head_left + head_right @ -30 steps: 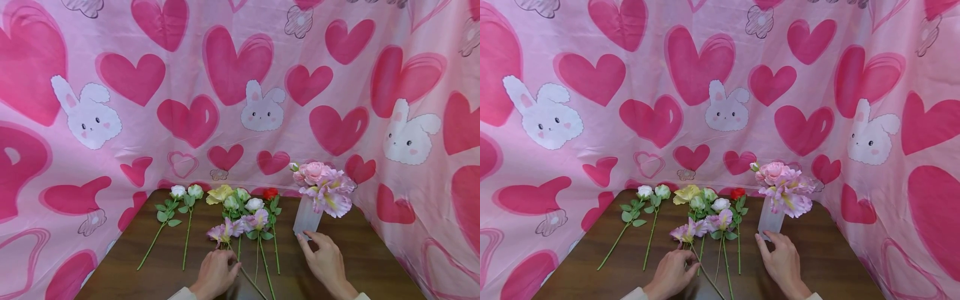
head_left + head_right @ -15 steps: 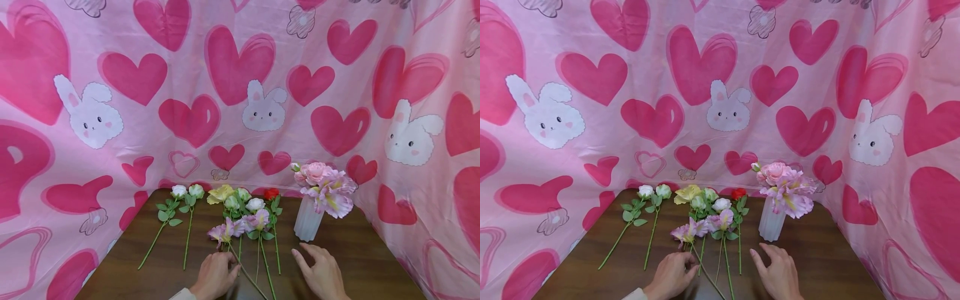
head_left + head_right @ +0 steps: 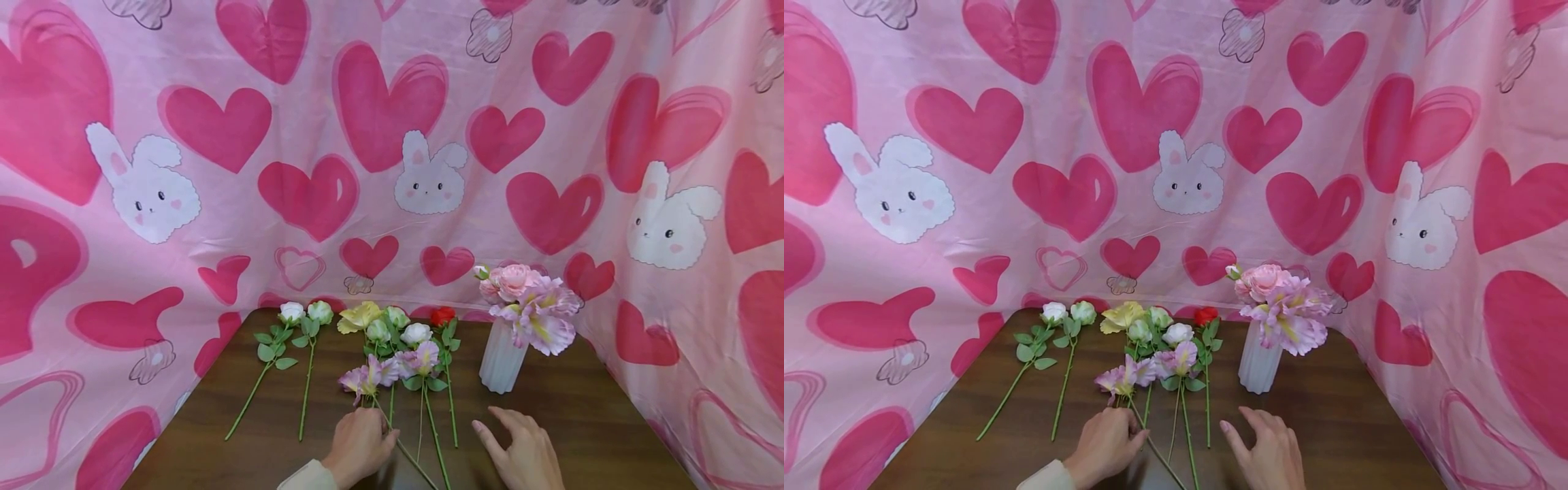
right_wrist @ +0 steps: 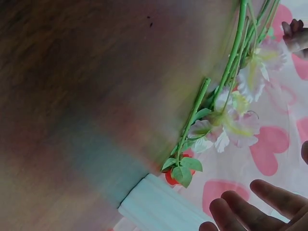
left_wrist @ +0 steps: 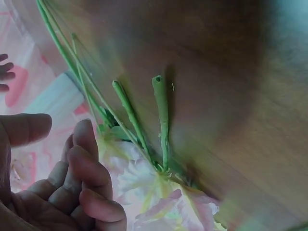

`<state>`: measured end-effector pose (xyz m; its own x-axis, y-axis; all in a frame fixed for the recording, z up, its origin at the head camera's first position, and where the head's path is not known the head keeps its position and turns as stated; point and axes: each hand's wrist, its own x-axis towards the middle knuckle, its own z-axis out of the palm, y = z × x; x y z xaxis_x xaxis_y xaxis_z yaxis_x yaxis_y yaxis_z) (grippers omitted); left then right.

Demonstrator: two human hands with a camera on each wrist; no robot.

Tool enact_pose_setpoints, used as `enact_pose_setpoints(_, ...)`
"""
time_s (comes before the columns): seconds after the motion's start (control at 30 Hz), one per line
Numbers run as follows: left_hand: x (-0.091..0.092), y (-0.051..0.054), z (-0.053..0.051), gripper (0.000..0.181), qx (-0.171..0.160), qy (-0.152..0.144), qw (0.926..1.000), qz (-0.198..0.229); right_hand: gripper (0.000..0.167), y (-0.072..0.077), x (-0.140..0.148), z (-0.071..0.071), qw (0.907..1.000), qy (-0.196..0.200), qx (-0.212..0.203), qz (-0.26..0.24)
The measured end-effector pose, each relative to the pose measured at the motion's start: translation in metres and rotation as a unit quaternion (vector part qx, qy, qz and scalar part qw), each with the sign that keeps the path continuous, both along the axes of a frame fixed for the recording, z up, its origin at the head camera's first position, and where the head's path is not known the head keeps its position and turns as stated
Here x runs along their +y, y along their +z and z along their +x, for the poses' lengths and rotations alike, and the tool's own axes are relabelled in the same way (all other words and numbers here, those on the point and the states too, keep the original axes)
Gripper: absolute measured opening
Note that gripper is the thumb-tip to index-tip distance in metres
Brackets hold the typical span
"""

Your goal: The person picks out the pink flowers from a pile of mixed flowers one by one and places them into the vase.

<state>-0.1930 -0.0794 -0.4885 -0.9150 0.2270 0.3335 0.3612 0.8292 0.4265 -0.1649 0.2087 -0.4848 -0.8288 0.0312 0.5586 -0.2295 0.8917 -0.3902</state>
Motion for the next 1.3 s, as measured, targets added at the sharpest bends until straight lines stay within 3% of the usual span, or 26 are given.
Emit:
enact_pose_setpoints(0.1, 0.004, 0.000, -0.002, 0.054, -0.008, 0.009, 0.9998, -0.015, 0.044, 0.000, 0.000, 0.002, 1.0000, 0.000, 0.000, 0.004)
enact_pose_setpoints(0.33, 0.017, 0.001, -0.011, 0.050, -0.065, 0.012, 0.9969, -0.042, 0.047, 0.000, 0.000, 0.005, 0.9995, -0.009, -0.031, 0.008)
enact_pose_setpoints(0.9, 0.032, -0.011, -0.017, 0.048, -0.073, 0.015, 0.9909, -0.112, 0.045, 0.000, 0.001, 0.006, 0.9999, -0.011, -0.010, 0.008)
enact_pose_setpoints(1.3, 0.031, -0.013, -0.015, 0.041, -0.093, 0.011, 0.9870, -0.131, 0.047, -0.001, -0.001, 0.006, 0.9994, -0.015, -0.030, -0.001)
